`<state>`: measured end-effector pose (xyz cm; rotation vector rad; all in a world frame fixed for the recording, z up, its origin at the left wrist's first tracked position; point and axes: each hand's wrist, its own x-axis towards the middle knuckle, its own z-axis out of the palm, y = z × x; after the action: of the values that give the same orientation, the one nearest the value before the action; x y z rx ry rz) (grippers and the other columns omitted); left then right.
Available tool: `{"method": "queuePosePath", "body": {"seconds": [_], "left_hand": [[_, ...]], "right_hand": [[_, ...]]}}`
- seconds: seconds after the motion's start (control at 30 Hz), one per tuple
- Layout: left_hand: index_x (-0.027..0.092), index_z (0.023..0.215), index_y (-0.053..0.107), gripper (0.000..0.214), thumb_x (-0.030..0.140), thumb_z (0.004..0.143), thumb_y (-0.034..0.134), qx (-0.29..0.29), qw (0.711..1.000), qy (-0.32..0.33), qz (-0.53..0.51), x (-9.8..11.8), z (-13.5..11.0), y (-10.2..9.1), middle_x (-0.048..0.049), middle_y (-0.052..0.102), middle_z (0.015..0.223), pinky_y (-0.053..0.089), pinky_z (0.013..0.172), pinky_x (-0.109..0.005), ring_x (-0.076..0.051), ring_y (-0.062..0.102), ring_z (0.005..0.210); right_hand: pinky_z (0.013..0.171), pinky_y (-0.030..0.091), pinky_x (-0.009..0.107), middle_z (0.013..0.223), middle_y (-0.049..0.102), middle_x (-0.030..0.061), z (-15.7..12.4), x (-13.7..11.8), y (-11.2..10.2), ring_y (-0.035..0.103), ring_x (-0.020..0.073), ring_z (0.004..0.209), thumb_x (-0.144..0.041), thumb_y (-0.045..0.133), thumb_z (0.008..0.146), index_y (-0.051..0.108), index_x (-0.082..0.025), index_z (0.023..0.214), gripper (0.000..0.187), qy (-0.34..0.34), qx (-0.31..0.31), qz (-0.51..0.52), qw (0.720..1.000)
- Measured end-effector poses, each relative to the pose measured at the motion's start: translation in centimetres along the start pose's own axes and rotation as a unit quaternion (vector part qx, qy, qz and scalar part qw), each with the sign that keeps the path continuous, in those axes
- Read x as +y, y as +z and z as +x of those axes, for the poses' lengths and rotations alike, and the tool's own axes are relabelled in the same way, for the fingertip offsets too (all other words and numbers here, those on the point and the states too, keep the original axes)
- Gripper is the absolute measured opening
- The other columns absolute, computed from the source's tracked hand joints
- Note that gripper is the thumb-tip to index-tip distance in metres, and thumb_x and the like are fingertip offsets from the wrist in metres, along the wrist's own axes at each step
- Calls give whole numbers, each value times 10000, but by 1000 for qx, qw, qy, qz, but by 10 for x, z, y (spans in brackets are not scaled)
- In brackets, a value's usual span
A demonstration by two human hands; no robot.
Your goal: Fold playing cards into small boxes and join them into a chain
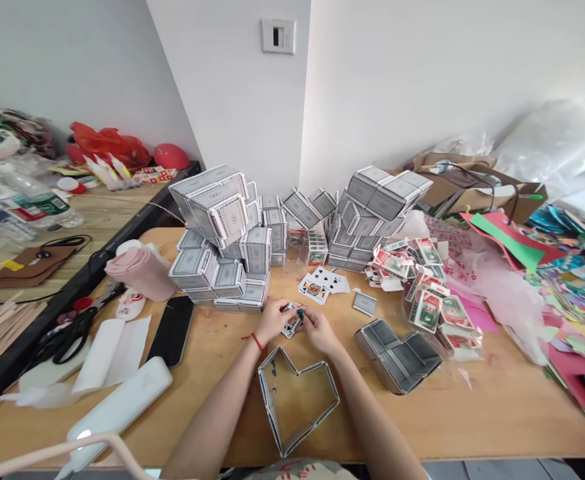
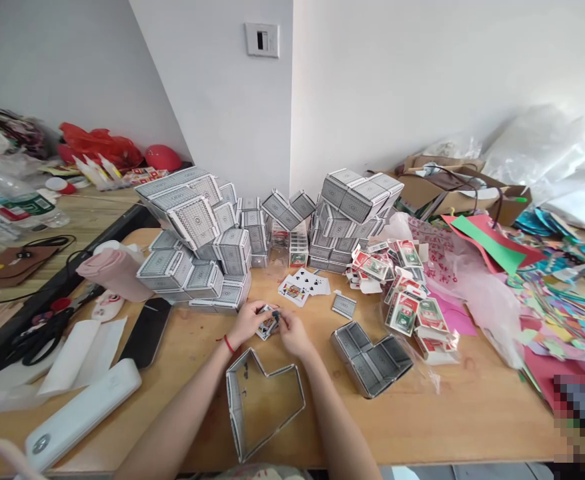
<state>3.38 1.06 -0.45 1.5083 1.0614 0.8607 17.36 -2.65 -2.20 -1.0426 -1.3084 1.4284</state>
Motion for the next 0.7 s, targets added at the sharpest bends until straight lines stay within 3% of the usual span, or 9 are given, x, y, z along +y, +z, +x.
{"method": "queuePosePath", "body": {"seconds": [0.2, 0.4, 0.57, 0.7], "left_hand": [[136, 734, 647, 268, 375, 715, 527, 35, 999, -5, 16, -3, -1, 4, -39, 646, 719, 432, 646, -250, -159, 573, 706], [128, 569, 587, 337, 417, 722, 504, 86, 995, -19, 52, -8, 2, 11, 0, 551, 539, 333, 500, -217, -109, 461, 531], [132, 565, 563, 345, 424, 734, 491, 68, 997, -21, 39, -6, 2, 8, 10, 529, 530, 315, 479, -212, -101, 440, 514], [132, 647, 568, 296, 405, 737, 495, 55, 998, -22, -18, -4, 0, 4, 0, 566, 602, 372, 524, -214, -116, 500, 569]], "right_hand": [[664, 511, 330, 855, 600, 44, -1, 4, 3, 576, 169, 721, -332, 441, 787, 573, -195, 907, 225, -3, 13, 4, 1000], [593, 495, 316, 778, 594, 34, 0, 7, 8, 552, 162, 625, -365, 496, 750, 585, -210, 887, 225, 24, 63, 25, 997], [511, 449, 282, 627, 551, 11, 0, 2, 9, 496, 152, 546, -431, 518, 730, 574, -201, 763, 240, 45, 105, 35, 993], [570, 443, 281, 726, 577, 36, 0, 0, 6, 519, 173, 651, -450, 501, 738, 527, -208, 817, 255, 13, 193, 54, 980]]}}
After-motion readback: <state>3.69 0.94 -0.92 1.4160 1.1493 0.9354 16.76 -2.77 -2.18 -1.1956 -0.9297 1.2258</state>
